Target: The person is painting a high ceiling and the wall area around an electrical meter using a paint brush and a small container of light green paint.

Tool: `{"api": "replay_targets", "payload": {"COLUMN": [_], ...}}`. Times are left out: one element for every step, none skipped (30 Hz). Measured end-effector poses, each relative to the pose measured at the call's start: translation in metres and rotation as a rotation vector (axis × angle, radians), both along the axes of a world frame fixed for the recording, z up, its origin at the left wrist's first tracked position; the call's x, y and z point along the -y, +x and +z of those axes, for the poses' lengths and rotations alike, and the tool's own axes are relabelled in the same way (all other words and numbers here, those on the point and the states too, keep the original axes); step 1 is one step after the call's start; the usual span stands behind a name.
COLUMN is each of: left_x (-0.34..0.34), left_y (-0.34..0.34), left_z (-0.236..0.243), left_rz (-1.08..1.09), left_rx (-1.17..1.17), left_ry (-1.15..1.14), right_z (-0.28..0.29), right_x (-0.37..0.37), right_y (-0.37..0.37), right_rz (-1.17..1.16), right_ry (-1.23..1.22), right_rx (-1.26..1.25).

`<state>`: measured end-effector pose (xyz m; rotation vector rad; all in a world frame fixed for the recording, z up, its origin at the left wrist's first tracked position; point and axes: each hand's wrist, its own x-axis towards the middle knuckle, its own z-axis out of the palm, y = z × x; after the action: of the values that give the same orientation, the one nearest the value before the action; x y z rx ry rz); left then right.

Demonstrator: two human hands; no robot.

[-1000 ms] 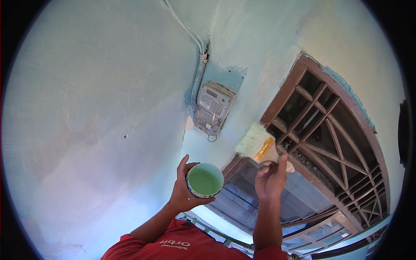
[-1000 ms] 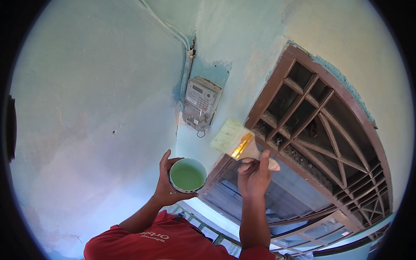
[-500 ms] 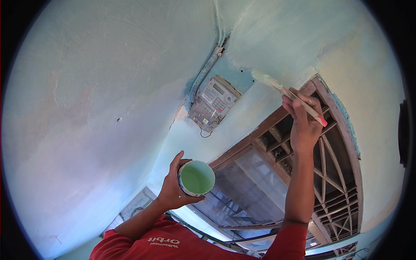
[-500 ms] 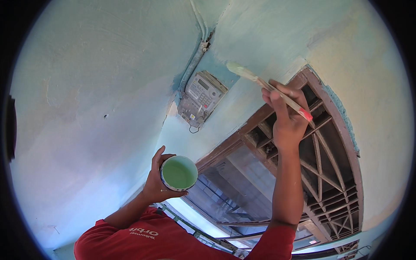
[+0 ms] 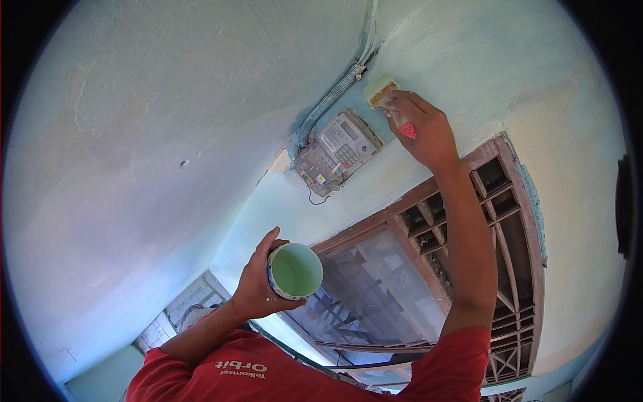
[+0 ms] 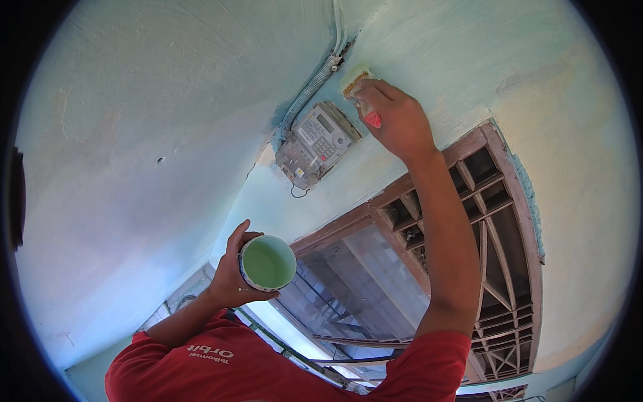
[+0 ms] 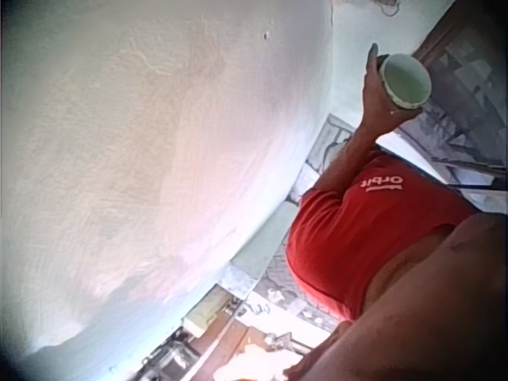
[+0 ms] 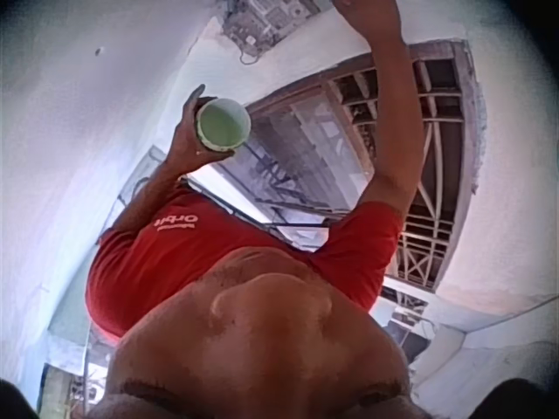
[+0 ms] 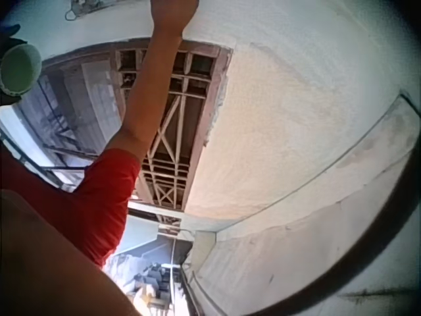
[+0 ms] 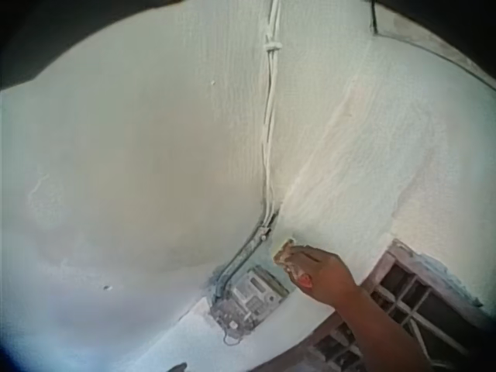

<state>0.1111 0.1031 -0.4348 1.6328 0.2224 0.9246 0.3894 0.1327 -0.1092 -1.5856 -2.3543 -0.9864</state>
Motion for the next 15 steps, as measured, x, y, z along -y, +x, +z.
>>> {"api": "replay_targets", "payload": {"left_x": [-0.001,0.000,-0.001,-0.003,-0.005,-0.006,-0.007,-0.008,-0.008,-0.008,-0.009,-0.009,-0.009,-0.009,-0.008], "left_y": [0.001,0.002,0.002,0.002,0.002,0.001,0.000,0.000,-0.001,0.000,0.001,0.002,0.003,0.004,0.005], "left_z": [0.000,-0.001,-0.001,-0.002,-0.003,-0.004,-0.005,-0.005,-0.006,-0.006,-0.006,-0.006,-0.005,-0.005,-0.004], "left_rz": [-0.004,-0.005,-0.004,-0.008,0.003,0.011,0.014,0.021,0.029,0.030,0.032,0.024,0.012,0.009,0.003], "left_rx": [-0.008,0.003,0.003,-0.007,0.005,0.003,-0.012,0.005,-0.009,-0.035,-0.023,-0.033,-0.066,-0.050,-0.037], "left_ry": [0.007,-0.004,0.007,0.019,0.011,0.011,0.010,0.000,-0.005,-0.007,-0.010,-0.012,-0.008,-0.008,0.005], "right_z": [-0.002,-0.004,-0.004,-0.003,-0.002,0.000,0.002,0.005,0.007,0.009,0.010,0.011,0.011,0.010,0.007], "right_x": [0.001,0.004,0.010,0.018,0.027,0.038,0.049,0.055,0.059,0.061,0.059,0.054,0.045,0.034,0.023], "right_y": [0.000,0.000,-0.002,-0.004,-0.007,-0.010,-0.013,-0.015,-0.017,-0.019,-0.020,-0.020,-0.020,-0.019,-0.019], "right_rz": [-0.049,-0.150,-0.100,-0.128,-0.163,-0.149,-0.179,-0.223,-0.209,-0.201,-0.193,-0.202,-0.128,-0.054,-0.059], "right_ry": [-0.024,-0.062,-0.054,-0.081,-0.107,-0.120,-0.131,-0.128,-0.151,-0.106,-0.050,-0.059,-0.026,0.010,0.013], "right_rx": [0.046,0.083,0.092,0.133,0.166,0.177,0.168,0.154,0.164,0.173,0.173,0.179,0.168,0.158,0.154]}}
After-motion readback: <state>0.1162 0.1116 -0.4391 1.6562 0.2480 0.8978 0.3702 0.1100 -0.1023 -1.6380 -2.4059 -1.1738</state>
